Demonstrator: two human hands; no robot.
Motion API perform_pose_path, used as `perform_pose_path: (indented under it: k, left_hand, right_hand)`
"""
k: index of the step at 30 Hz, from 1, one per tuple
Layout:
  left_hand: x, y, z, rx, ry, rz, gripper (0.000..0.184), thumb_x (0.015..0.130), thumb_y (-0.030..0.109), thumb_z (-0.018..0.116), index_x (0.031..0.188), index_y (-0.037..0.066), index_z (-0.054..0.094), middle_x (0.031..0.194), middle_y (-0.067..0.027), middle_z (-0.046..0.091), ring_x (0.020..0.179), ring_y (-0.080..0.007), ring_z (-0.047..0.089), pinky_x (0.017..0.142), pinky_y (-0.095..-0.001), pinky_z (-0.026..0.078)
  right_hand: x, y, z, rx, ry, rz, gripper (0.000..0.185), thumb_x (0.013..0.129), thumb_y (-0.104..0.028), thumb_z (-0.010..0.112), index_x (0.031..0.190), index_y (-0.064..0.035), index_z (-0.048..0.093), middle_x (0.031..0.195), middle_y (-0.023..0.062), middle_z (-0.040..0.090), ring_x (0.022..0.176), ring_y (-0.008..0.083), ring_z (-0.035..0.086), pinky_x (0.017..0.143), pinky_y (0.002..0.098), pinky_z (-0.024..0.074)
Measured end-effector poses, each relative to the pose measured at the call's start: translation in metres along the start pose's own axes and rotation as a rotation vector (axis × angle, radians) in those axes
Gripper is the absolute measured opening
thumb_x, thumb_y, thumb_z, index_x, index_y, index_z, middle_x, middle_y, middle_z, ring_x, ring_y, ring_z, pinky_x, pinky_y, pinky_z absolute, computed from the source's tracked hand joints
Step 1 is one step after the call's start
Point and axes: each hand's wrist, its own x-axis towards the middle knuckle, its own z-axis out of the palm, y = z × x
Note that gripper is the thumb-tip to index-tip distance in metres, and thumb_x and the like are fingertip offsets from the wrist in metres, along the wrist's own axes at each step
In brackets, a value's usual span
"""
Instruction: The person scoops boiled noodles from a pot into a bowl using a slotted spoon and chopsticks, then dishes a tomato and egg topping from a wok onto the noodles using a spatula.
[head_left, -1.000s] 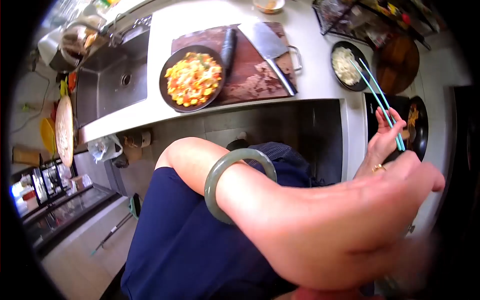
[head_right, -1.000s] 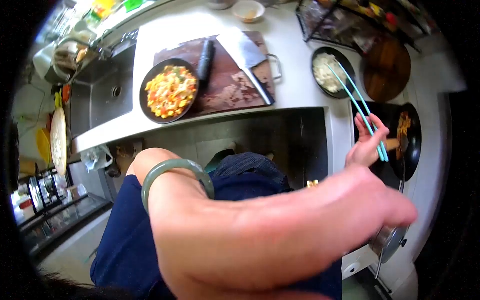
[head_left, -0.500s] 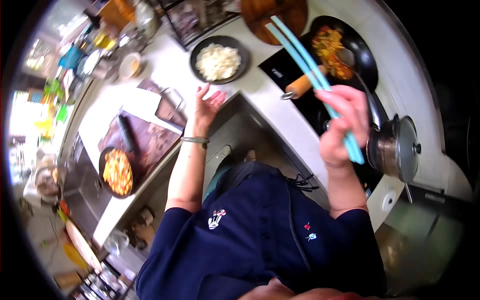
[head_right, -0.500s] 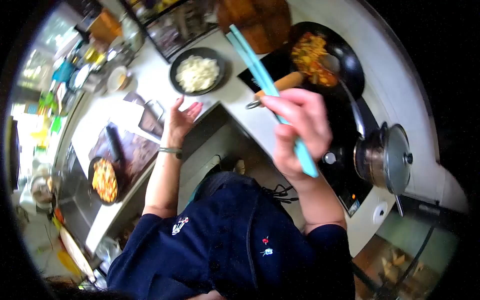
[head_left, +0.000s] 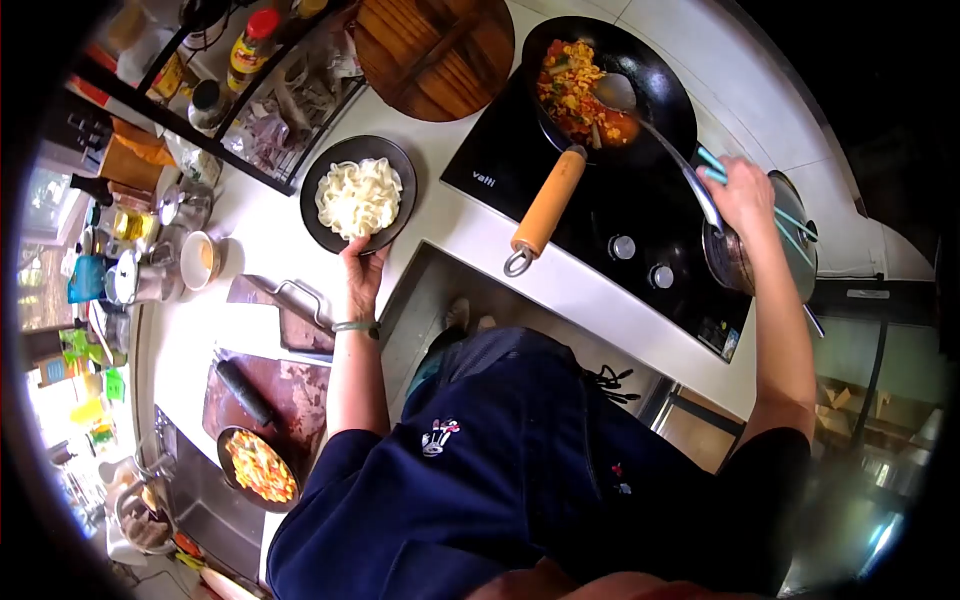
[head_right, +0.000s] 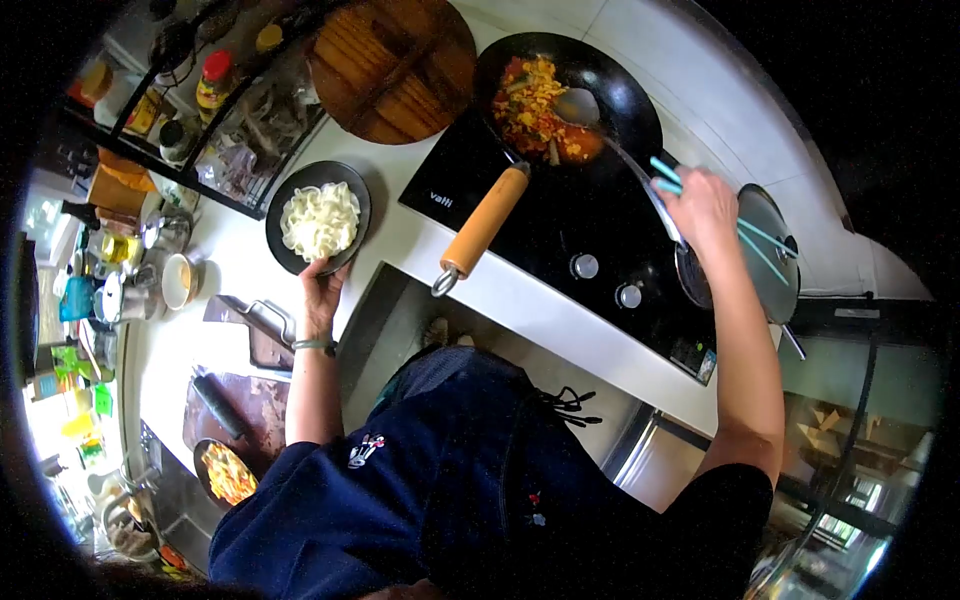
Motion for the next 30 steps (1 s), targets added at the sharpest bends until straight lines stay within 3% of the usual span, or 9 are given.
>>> perform_pose_path:
  k: [4,8,10,13,15,19,24,27,30]
  left_hand:
    - [0.002,0.01,-0.004,-0.02,0.028,-0.078,0.035,0.074,-0.006,0.045,0.108,-0.006,0.043,0.105,-0.0158,0.053,0.092,-0.0302,0.056,0.08,-0.0395,0.051]
    - [-0.014,0.018,0.016,-0.033,-0.043,-0.066,0.042,0.072,-0.004,0.045,0.113,-0.007,0.04,0.11,-0.0175,0.051,0.098,-0.0311,0.055,0.085,-0.0408,0.048]
    - [-0.023,0.021,0.027,-0.069,-0.092,-0.028,0.045,0.071,-0.004,0.045,0.116,-0.007,0.038,0.114,-0.0184,0.05,0.101,-0.0314,0.053,0.087,-0.0405,0.047]
    - [-0.034,0.024,0.047,-0.1,-0.156,-0.011,0.053,0.068,-0.004,0.046,0.12,-0.006,0.035,0.12,-0.0184,0.045,0.109,-0.0322,0.047,0.093,-0.043,0.041]
    - [-0.049,0.024,0.075,-0.101,-0.223,0.057,0.061,0.066,0.0,0.046,0.125,-0.004,0.031,0.127,-0.0187,0.039,0.117,-0.0326,0.039,0.098,-0.0467,0.033]
    - [-0.059,0.032,0.106,-0.146,-0.396,-0.029,0.06,0.067,0.008,0.046,0.124,-0.003,0.033,0.127,-0.0193,0.039,0.117,-0.0328,0.039,0.096,-0.0488,0.034]
    - [-0.057,0.032,0.138,-0.169,-0.228,-0.008,0.054,0.068,0.008,0.046,0.12,-0.006,0.037,0.12,-0.0189,0.046,0.111,-0.0326,0.045,0.093,-0.0465,0.038]
    - [-0.054,0.028,0.157,-0.137,-0.24,-0.043,0.051,0.069,0.009,0.046,0.118,-0.006,0.038,0.119,-0.0188,0.047,0.108,-0.0319,0.047,0.091,-0.0442,0.04]
    - [-0.049,0.025,0.175,-0.044,-0.251,-0.017,0.051,0.072,0.013,0.048,0.116,-0.009,0.037,0.116,-0.0212,0.048,0.105,-0.0325,0.049,0.09,-0.0429,0.042]
  right_hand:
    - [0.006,0.009,0.034,-0.013,-0.333,0.134,0.039,0.069,-0.042,0.064,0.083,-0.0064,0.062,0.085,0.0174,0.061,0.083,0.0335,0.058,0.073,0.0415,0.0453]
    - [0.013,0.035,0.069,0.484,-0.304,0.117,0.023,0.07,-0.026,0.059,0.075,-0.0039,0.058,0.073,0.0156,0.06,0.074,0.0311,0.058,0.068,0.0391,0.0436]
    - [0.018,0.041,0.055,0.618,-0.337,0.156,0.016,0.071,-0.018,0.056,0.072,-0.0026,0.054,0.061,0.0085,0.056,0.055,0.0171,0.052,0.056,0.0314,0.0417]
    - [0.019,0.04,0.014,0.883,-0.405,0.312,0.021,0.075,-0.011,0.058,0.092,-0.0001,0.051,0.062,0.0045,0.058,0.049,0.0066,0.049,0.044,0.0203,0.0382]
    - [0.026,0.058,-0.004,0.859,-0.41,0.249,0.027,0.076,-0.015,0.061,0.095,-0.0002,0.048,0.059,0.0029,0.055,0.043,0.0061,0.045,0.038,0.019,0.0332]
    - [0.029,0.079,-0.044,0.742,-0.418,0.174,0.029,0.078,-0.019,0.061,0.092,0.0005,0.045,0.054,0.0018,0.049,0.039,0.0062,0.04,0.036,0.0194,0.0304]
    - [0.029,0.089,-0.063,0.626,-0.514,0.247,0.032,0.078,-0.021,0.061,0.093,-0.0002,0.042,0.055,0.0024,0.049,0.039,0.0063,0.041,0.034,0.0192,0.0293]
    - [0.028,0.091,-0.055,0.69,-0.555,0.34,0.03,0.077,-0.024,0.061,0.091,0.0005,0.048,0.054,0.002,0.049,0.038,0.0052,0.04,0.033,0.0182,0.0272]
    - [0.02,0.077,-0.003,1.069,-0.636,0.29,0.024,0.078,-0.025,0.059,0.082,-0.0015,0.061,0.051,0.0003,0.048,0.037,0.0031,0.037,0.032,0.0163,0.022]
